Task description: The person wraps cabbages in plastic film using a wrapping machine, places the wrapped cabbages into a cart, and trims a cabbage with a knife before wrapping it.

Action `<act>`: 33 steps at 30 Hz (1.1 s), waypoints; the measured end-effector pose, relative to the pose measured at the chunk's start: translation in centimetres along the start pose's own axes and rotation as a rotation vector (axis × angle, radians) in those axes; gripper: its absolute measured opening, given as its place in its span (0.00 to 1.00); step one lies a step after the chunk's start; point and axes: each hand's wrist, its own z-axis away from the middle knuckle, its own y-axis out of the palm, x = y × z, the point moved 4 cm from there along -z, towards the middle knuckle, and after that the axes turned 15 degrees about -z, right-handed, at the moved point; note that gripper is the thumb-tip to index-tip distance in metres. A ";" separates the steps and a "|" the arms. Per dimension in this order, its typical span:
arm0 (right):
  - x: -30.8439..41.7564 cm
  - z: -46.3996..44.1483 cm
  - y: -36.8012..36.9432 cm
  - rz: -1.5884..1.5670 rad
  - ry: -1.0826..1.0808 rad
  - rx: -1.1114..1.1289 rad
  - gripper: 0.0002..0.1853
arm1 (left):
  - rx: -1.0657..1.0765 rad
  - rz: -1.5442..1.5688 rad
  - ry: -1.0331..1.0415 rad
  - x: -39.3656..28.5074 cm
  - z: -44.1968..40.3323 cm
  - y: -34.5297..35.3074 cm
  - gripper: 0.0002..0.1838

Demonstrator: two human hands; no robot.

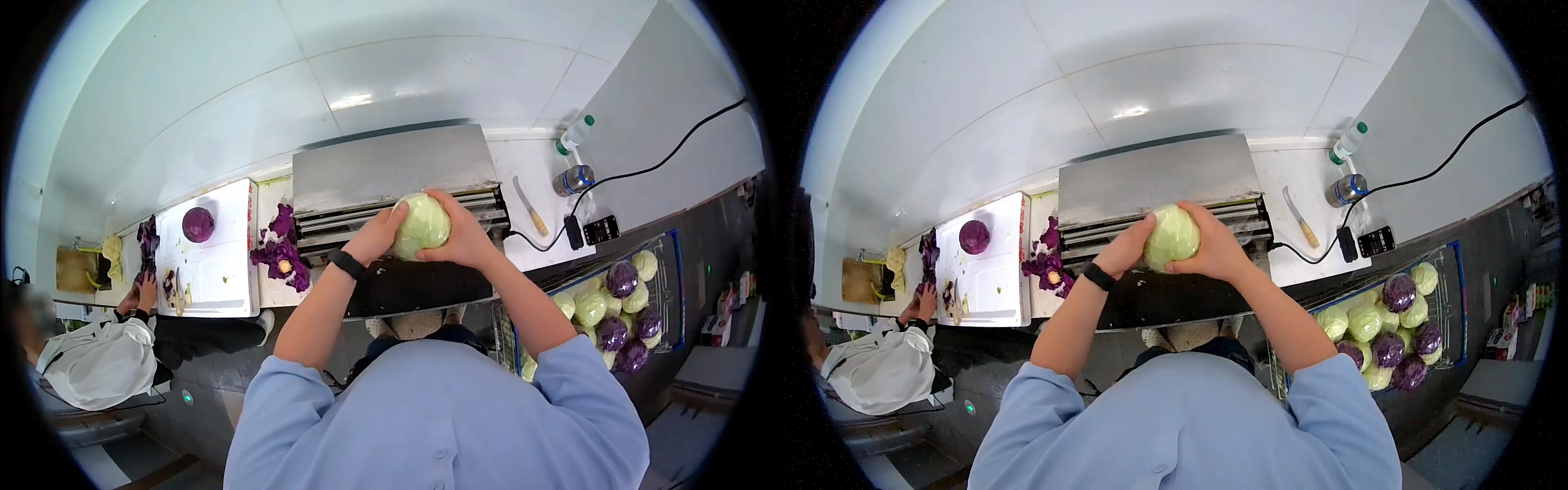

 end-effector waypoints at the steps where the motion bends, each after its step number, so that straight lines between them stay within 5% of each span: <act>1: -0.2 0.4 0.1 -0.018 0.016 0.003 0.58 | 0.013 -0.026 0.001 0.2 0.5 0.2 0.43; 6: 0.3 2.7 0.7 -0.035 0.061 0.006 0.58 | -0.022 -0.550 -0.067 -4.0 6.2 -0.1 0.32; 8: 0.4 3.3 0.8 -0.078 0.108 0.005 0.58 | -0.255 -0.601 0.168 -3.8 7.5 0.3 0.31; 10: 0.2 3.7 0.9 -0.107 0.126 -0.004 0.58 | -0.331 -0.664 0.395 -3.0 8.8 0.7 0.41; 14: -0.2 4.4 1.0 -0.088 0.139 -0.014 0.58 | -0.328 -0.623 0.448 -1.8 10.0 2.7 0.48; 33: -4.2 7.5 3.0 -0.183 0.254 0.043 0.58 | -0.256 -0.634 0.312 2.7 11.2 5.7 0.48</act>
